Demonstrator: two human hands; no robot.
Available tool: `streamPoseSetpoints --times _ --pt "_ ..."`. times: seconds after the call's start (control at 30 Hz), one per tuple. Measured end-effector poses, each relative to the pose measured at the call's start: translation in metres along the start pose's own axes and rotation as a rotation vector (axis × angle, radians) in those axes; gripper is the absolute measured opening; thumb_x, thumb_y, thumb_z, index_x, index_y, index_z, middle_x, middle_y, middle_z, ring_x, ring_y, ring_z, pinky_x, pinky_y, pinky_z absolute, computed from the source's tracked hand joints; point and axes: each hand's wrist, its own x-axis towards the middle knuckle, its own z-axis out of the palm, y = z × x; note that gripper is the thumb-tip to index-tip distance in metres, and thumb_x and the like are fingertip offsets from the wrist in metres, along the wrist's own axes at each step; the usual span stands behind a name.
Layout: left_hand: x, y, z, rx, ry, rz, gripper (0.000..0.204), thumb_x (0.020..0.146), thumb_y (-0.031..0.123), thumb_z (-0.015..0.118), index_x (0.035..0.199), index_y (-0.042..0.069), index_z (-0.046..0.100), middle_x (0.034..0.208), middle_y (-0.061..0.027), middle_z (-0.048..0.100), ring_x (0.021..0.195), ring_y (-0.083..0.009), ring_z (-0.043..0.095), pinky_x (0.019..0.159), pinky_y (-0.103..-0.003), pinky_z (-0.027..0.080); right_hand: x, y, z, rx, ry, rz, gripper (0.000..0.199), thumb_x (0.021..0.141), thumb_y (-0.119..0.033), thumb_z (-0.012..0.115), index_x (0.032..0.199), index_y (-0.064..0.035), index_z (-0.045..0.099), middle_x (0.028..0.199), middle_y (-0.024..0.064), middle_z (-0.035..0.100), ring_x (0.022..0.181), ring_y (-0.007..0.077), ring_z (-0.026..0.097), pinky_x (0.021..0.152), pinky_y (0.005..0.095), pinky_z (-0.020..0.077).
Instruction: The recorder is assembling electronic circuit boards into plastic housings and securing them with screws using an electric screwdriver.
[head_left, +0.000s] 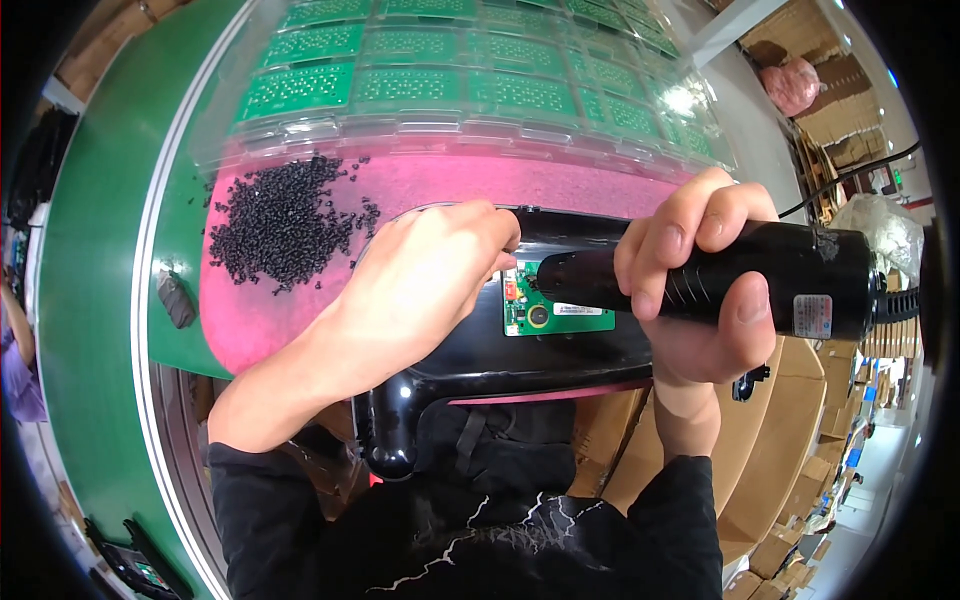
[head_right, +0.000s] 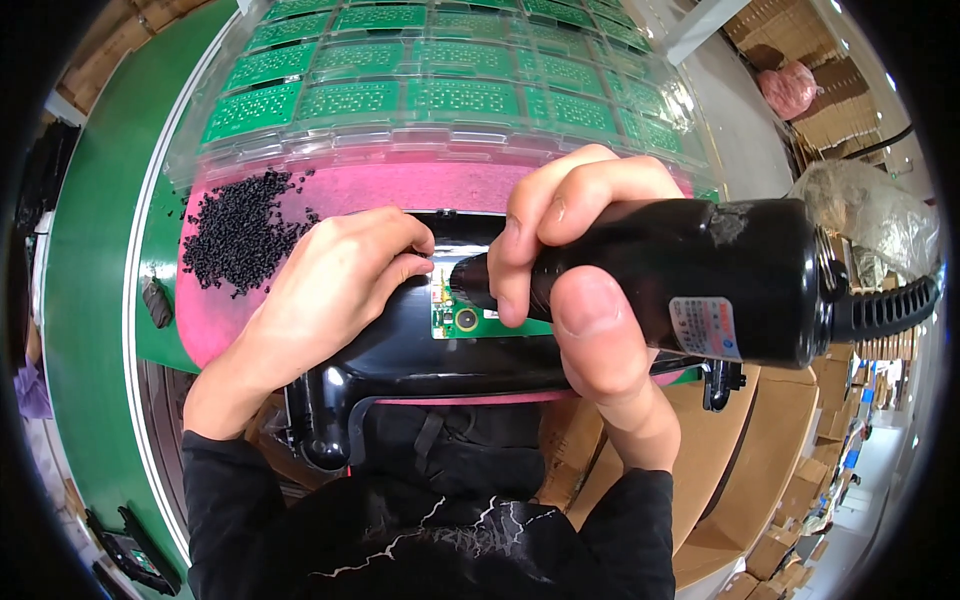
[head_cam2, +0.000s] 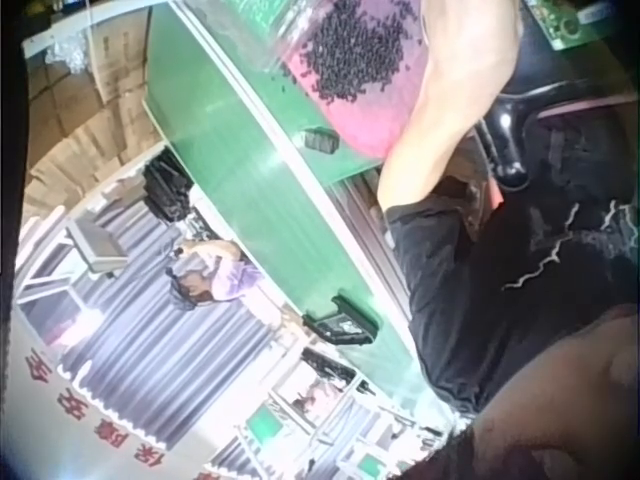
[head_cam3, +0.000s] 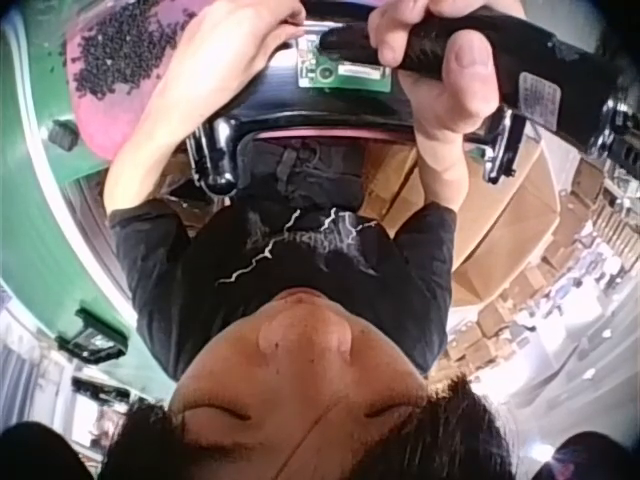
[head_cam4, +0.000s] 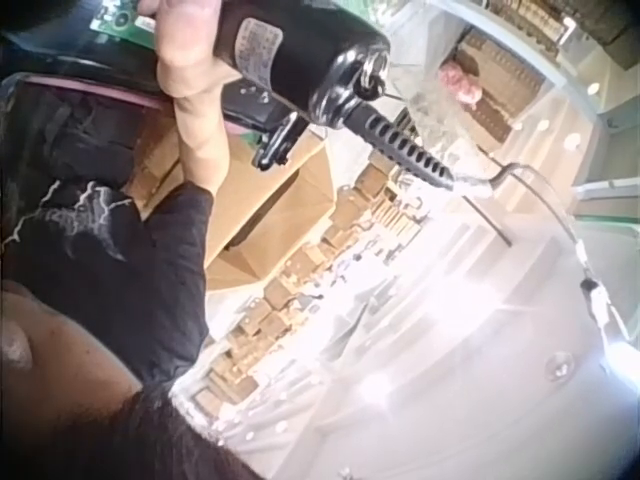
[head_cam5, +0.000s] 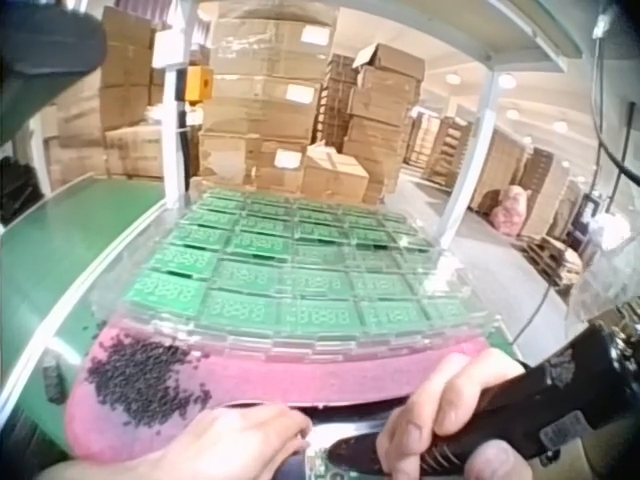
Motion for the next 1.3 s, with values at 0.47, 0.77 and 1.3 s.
streamPoseSetpoints --times 0.47,0.77,1.3 --pt "-0.001 0.003 -0.002 0.068 -0.096 -0.064 0.012 0.091 0.011 0.063 0.095 0.0 0.064 0.09 -0.0174 0.065 0.084 -0.0391 0.064 0.07 -0.045 0.051 0.006 0.0 0.004 -0.021 -0.051 0.042 0.038 0.088 -0.038 0.063 0.098 -0.0045 0.046 0.088 0.011 0.051 0.049 0.0126 0.049 0.051 0.0283 0.0442" --pt "-0.001 -0.002 -0.002 0.073 0.0 -0.041 0.013 0.089 0.01 0.063 0.093 -0.002 0.064 0.088 -0.0186 0.065 0.085 -0.0404 0.063 0.073 -0.046 0.051 0.016 0.013 0.008 -0.027 -0.222 0.076 0.038 0.09 -0.036 0.067 0.099 -0.0038 0.048 0.086 0.0113 0.051 0.052 0.012 0.049 0.054 0.0261 0.0449" --pt "0.008 -0.003 0.004 -0.089 -0.085 0.396 0.015 0.081 0.004 0.069 0.094 0.001 0.062 0.08 -0.0108 0.063 0.073 -0.0333 0.064 0.061 -0.041 0.051 0.001 -0.03 -0.022 0.354 -0.129 -0.189 0.033 0.092 -0.037 0.058 0.101 -0.0063 0.049 0.092 0.0044 0.051 0.052 0.009 0.053 0.057 0.0278 0.0442"
